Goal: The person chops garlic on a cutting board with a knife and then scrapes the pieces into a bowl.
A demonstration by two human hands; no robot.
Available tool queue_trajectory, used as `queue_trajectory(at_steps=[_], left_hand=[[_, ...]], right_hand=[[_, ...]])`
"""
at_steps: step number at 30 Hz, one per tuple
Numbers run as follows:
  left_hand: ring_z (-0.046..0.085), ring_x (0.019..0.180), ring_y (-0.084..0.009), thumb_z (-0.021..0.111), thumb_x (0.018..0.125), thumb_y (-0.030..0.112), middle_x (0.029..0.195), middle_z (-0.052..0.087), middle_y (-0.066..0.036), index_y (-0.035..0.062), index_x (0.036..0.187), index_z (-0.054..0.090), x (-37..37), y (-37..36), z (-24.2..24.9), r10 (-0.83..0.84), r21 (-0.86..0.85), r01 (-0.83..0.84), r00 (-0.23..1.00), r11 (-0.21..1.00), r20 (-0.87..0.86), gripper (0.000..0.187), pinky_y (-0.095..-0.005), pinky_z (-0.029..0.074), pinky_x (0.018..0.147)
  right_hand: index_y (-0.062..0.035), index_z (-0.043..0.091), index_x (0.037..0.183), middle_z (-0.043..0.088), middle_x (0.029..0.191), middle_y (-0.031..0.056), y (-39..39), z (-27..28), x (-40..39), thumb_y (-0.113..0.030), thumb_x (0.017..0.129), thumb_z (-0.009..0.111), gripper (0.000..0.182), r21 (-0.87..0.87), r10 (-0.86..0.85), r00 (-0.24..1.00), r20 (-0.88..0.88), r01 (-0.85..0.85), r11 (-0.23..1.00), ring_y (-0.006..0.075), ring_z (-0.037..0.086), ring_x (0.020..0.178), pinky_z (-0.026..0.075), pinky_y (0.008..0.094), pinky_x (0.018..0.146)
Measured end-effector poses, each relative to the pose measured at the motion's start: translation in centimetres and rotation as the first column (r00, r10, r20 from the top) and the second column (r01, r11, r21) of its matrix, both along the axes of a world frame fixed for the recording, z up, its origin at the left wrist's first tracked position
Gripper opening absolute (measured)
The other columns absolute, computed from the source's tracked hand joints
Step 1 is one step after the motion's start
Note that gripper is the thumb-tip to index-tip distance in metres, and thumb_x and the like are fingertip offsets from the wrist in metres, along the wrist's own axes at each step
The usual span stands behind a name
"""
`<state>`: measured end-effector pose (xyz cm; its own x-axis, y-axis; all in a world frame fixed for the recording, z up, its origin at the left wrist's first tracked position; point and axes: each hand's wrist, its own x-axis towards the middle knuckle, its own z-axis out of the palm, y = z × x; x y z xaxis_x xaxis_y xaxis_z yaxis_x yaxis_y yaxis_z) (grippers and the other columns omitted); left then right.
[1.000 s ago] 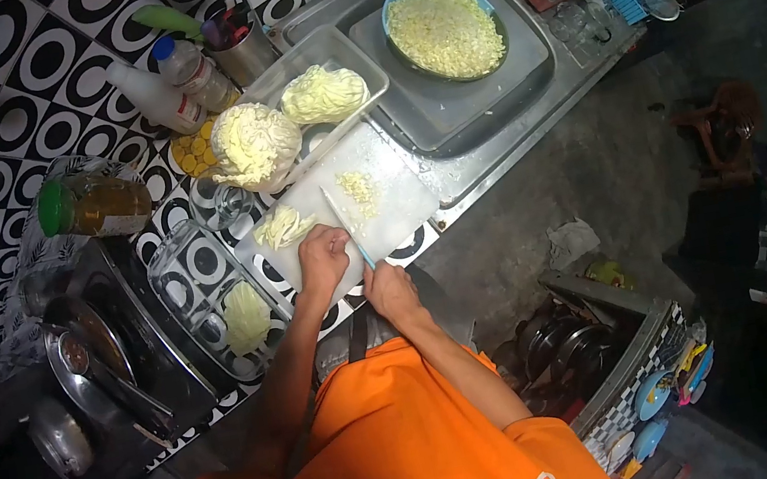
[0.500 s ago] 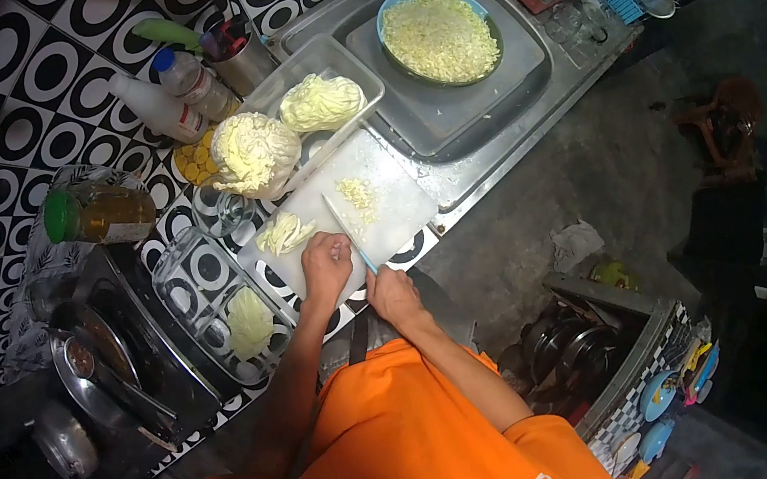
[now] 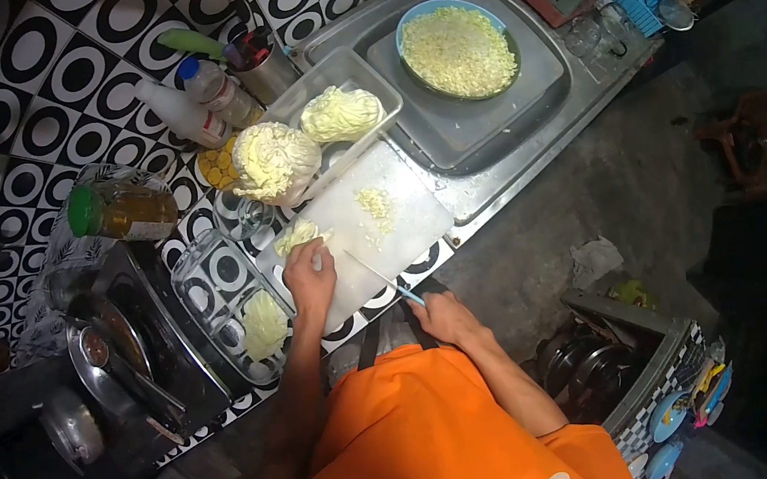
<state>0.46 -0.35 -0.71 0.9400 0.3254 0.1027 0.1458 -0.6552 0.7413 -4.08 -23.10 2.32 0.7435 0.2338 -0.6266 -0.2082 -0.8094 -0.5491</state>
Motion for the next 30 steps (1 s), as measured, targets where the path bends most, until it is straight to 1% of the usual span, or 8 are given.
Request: queue_trajectory(at_steps=[1,4,6,11,20,22,25,30], left_hand=[[0.056,0.084,-0.0311,0.065,0.073,0.008,0.089,0.06,-0.012,0.0057,0.094,0.067,-0.1,0.8,0.2,-0.054,0.161,0.051,0.998,0.986,0.015,0.021,-0.0391,0.046,0.078],[0.054,0.085,-0.0302,0.067,0.072,0.01,0.088,0.06,-0.01,0.0074,0.094,0.068,0.1,1.7,0.6,-0.084,0.232,0.102,0.993,0.967,-0.084,0.022,-0.0385,0.045,0.079],[0.054,0.086,-0.0297,0.067,0.071,0.01,0.088,0.06,-0.009,0.0079,0.093,0.068,0.3,2.1,0.4,-0.1,0.242,0.12,0.99,0.963,-0.095,0.022,-0.0382,0.045,0.078],[0.054,0.085,-0.0292,0.067,0.071,0.009,0.088,0.061,-0.008,0.0075,0.088,0.067,0.8,2.9,0.2,-0.15,0.31,0.176,0.983,0.934,-0.108,0.017,-0.038,0.045,0.076],[0.058,0.072,-0.0287,0.066,0.073,0.008,0.076,0.063,-0.012,0.0038,0.08,0.066,0.3,3.6,1.1,-0.169,0.039,0.175,0.977,0.984,-0.126,0.008,-0.0361,0.046,0.069],[0.059,0.066,-0.025,0.066,0.075,0.008,0.076,0.064,-0.011,0.0035,0.083,0.067,0.3,2.8,2.7,-0.129,-0.2,0.082,0.963,0.976,-0.235,0.009,-0.0336,0.047,0.065],[0.058,0.061,-0.022,0.065,0.076,0.008,0.077,0.064,-0.011,0.0039,0.087,0.067,-0.2,2.0,2.3,-0.214,-0.349,0.113,0.94,0.93,-0.267,0.012,-0.032,0.047,0.062],[0.059,0.066,-0.026,0.065,0.075,0.012,0.082,0.063,-0.012,0.0047,0.094,0.067,-0.5,0.8,1.0,-0.28,-0.115,0.257,0.919,0.959,-0.279,0.021,-0.0334,0.048,0.065]], right_hand=[[0.0043,0.061,0.084,0.059,0.077,0.0286,-0.3,-0.6,-0.1,-0.033,0.092,0.045,0.041,-0.025,-0.009,0.999,0.038,0.01,1.0,0.0466,0.056,0.081,0.044,0.0497,0.073],[0.0036,0.061,0.084,0.06,0.076,0.0277,-0.2,-0.2,0.9,-0.033,0.092,0.046,0.04,-0.045,-0.109,0.993,0.051,0.111,0.993,0.0459,0.057,0.082,0.044,0.0496,0.073],[0.0048,0.062,0.09,0.059,0.09,0.0318,0.0,0.2,1.9,-0.038,0.091,0.045,0.046,0.008,-0.168,0.986,0.011,0.168,0.986,0.0467,0.056,0.092,0.044,0.0499,0.082],[0.006,0.061,0.09,0.06,0.091,0.0319,0.5,1.5,2.8,-0.043,0.092,0.042,0.053,-0.048,-0.044,0.997,-0.065,0.041,0.998,0.0481,0.055,0.093,0.043,0.0511,0.083],[0.0069,0.058,0.097,0.059,0.092,0.0333,0.6,0.4,2.7,-0.05,0.093,0.034,0.062,0.009,-0.039,0.999,-0.019,0.039,0.999,0.0484,0.055,0.094,0.042,0.0511,0.085],[0.0073,0.058,0.096,0.059,0.092,0.0336,0.5,0.3,2.7,-0.05,0.093,0.034,0.062,0.035,-0.053,0.998,-0.027,0.054,0.998,0.0486,0.055,0.094,0.042,0.0509,0.085],[0.0076,0.058,0.095,0.059,0.091,0.034,0.4,0.5,2.8,-0.049,0.093,0.034,0.062,0.069,-0.08,0.996,-0.033,0.083,0.994,0.0486,0.055,0.093,0.042,0.0505,0.084],[0.0077,0.058,0.093,0.059,0.088,0.0341,0.4,0.5,2.9,-0.048,0.094,0.034,0.061,0.074,-0.083,0.996,-0.018,0.084,0.994,0.0493,0.055,0.092,0.042,0.0509,0.083]])
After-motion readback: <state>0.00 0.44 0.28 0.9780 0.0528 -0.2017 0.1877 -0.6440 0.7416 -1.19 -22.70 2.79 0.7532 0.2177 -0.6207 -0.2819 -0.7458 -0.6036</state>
